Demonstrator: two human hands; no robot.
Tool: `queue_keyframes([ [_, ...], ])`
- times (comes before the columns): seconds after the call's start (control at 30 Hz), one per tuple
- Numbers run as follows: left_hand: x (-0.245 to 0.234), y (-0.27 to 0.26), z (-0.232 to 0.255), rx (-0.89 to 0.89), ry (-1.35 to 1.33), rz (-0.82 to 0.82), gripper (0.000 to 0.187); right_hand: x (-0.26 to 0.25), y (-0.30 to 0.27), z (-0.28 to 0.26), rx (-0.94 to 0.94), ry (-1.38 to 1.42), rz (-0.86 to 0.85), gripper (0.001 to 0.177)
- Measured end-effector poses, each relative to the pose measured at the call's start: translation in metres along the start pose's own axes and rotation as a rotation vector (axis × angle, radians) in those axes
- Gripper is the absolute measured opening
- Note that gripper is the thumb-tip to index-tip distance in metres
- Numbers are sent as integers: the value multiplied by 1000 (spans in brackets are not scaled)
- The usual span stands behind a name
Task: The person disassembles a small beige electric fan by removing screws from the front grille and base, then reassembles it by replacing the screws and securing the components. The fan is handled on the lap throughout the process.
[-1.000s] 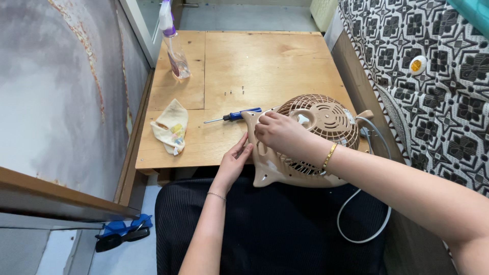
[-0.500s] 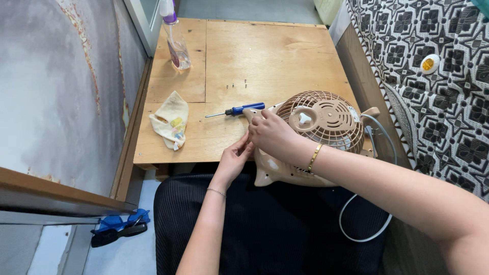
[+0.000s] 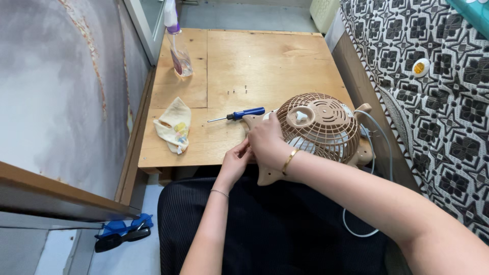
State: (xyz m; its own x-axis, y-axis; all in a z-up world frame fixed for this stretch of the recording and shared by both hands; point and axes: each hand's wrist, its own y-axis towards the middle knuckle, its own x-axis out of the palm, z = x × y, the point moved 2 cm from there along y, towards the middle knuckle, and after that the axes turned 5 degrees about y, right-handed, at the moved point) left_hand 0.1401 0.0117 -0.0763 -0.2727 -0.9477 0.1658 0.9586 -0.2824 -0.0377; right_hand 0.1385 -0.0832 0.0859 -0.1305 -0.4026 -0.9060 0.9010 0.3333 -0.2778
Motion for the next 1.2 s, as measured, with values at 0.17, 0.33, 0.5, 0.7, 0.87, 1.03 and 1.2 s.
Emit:
queue_keyframes([
  [0.17,5,-4,11,1,0,51,58,-20,20,39,80,105,-230,42],
  [0.33,10,-13,20,28,-6,62,63,-37,49,96,6,398,95,29],
  [0.5,14,-16,25,28,-26,72,63,-33,112,118,-48,478,107,23],
  [0.7,15,-16,32,8,-182,40,62,0,171,73,-58,534,221,17],
  [0.87,14,-15,35,26,-159,46,61,14,187,38,-60,635,254,11],
  [1.03,10,-16,38,-3,-49,76,60,8,187,34,-82,652,183,13],
  [1.2,10,-16,40,-3,-73,70,61,-15,194,57,-125,814,197,19],
])
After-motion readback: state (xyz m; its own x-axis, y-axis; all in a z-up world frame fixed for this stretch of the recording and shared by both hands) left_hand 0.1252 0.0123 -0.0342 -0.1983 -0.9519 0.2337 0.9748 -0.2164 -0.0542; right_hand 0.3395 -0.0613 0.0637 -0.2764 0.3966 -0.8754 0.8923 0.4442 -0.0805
